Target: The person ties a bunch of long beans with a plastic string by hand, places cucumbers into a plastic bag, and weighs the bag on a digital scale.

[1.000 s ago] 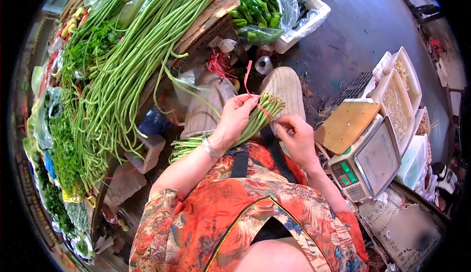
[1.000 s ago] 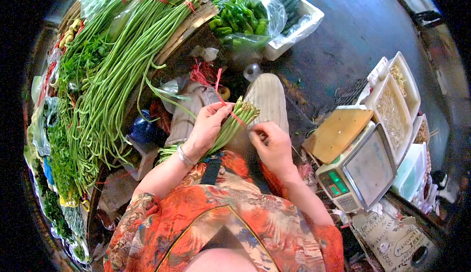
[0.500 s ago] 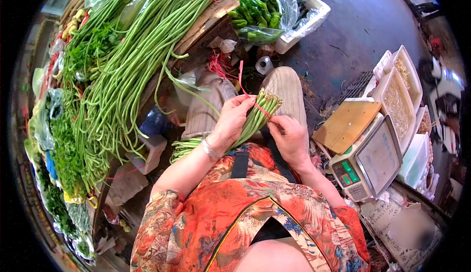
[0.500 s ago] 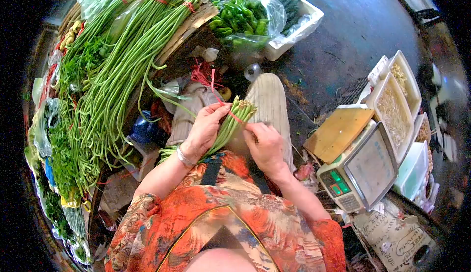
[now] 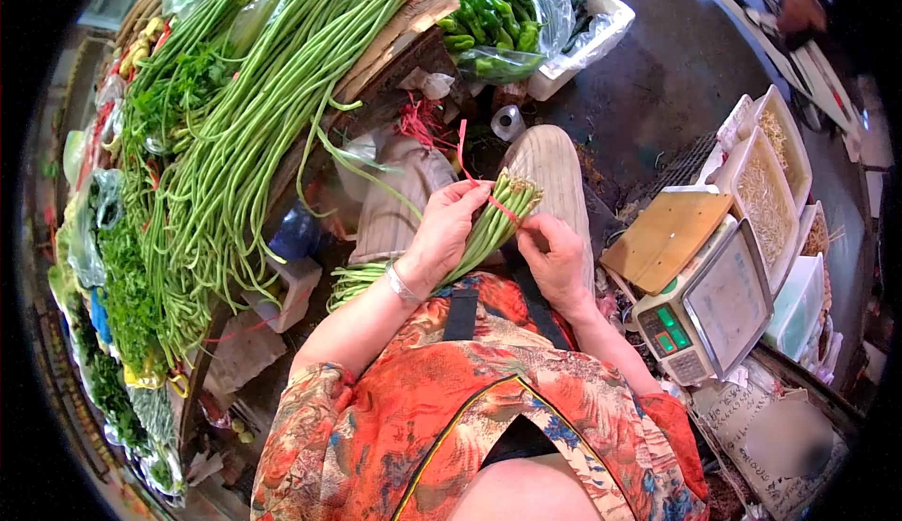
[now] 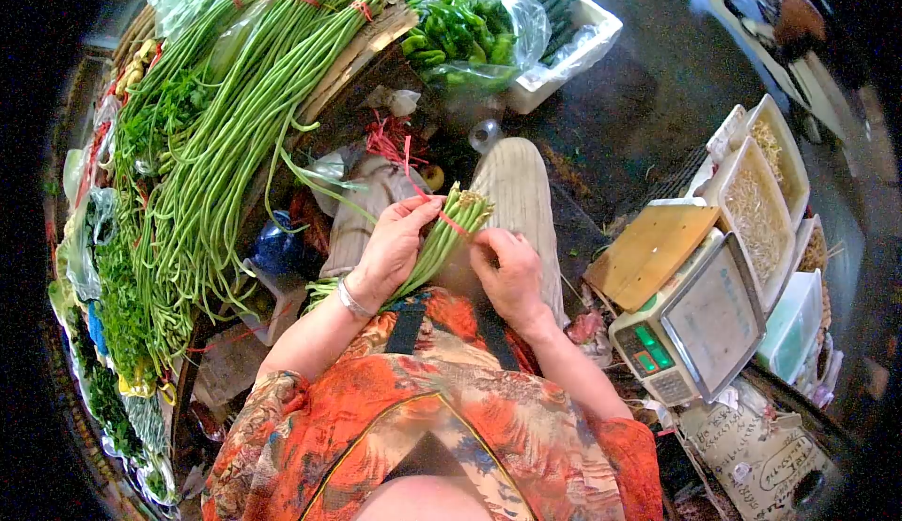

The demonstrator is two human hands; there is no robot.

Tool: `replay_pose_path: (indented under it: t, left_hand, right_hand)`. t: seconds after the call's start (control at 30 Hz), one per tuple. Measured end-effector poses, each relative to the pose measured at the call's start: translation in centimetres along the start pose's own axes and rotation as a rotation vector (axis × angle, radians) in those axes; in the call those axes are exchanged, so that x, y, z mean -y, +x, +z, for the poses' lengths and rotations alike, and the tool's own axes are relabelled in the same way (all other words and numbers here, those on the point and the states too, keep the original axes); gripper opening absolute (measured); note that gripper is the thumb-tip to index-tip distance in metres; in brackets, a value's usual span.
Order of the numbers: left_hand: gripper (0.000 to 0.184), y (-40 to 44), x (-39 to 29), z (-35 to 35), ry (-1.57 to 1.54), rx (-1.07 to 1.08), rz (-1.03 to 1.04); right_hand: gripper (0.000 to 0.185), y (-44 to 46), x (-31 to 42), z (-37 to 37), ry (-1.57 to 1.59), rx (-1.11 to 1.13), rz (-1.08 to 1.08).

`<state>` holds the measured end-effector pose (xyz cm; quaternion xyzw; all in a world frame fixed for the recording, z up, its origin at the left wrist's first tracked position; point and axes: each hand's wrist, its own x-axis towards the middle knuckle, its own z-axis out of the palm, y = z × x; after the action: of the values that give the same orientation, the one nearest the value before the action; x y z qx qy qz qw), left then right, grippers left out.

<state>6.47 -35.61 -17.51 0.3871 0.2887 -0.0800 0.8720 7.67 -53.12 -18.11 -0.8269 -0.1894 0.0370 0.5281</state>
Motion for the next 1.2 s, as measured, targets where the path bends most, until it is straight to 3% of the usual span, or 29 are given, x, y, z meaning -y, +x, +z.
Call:
replay_pose_path:
  t: [0.17,0.3,0.4,0.5,0.63,0.73,0.8,0.87,1.03,1.07,1.13,1.2]
  left_hand:
    - [0.018,0.1,-0.1,-0.1,-0.002,0.038,-0.019]
    - [0.018,0.2,-0.1,-0.4,-0.026,0.051,-0.009]
    - [0.018,0.1,0.0,-0.1,-0.004,0.02,-0.001]
    - [0.018,0.1,0.1,0.2,0.015,-0.011,0.002]
    - [0.018,-0.2,0.0,0.5,0.099,0.013,0.038]
    - [0.018,-0.3,0.3,0.5,0.255,0.019,0.126]
    - [0.018,-0.3,0.2,0.3,0.287,0.036,0.119]
    - [0.017,0.2,1.1,-0.2,0.353,-0.015,0.177]
    - [0.016,-0.6,0.6,1.0,0.766,-0.005,0.281]
    - [0.016,0.0,1.0,0.5,0.844,0.031,0.275]
    - [0.016,-0.7,1.4,1.3,0.907,0.05,0.473]
    - [0.015,-1.3,0.5,2.1,0.879,0.041,0.323]
  right_hand:
    - [0.01,0.2,-0.4,-0.1,-0.045,-0.013,-0.153]
    - [0.01,0.3,-0.3,-0.1,-0.043,0.015,-0.149]
    - [0.009,0.1,-0.5,0.3,0.002,-0.009,-0.093]
    - [0.009,-0.1,-1.0,0.5,0.185,-0.035,0.202]
    - [0.009,0.5,-0.9,-0.1,0.227,0.018,0.223]
    - [0.009,0.5,-2.0,-0.6,0.134,0.106,0.06]
    - [0.01,0.5,-0.9,-1.9,0.099,0.124,0.23]
    - [0.012,1.0,0.6,-3.1,0.07,-0.072,0.159]
    - [0.017,3.7,5.0,-4.2,0.002,-0.044,-0.209]
    - [0.022,4.1,5.9,-3.8,0.06,0.002,-0.2]
    - [0.029,5.1,6.7,-2.3,0.151,0.054,-0.147]
    - [0.031,5.5,4.3,-0.3,0.191,0.038,-0.097]
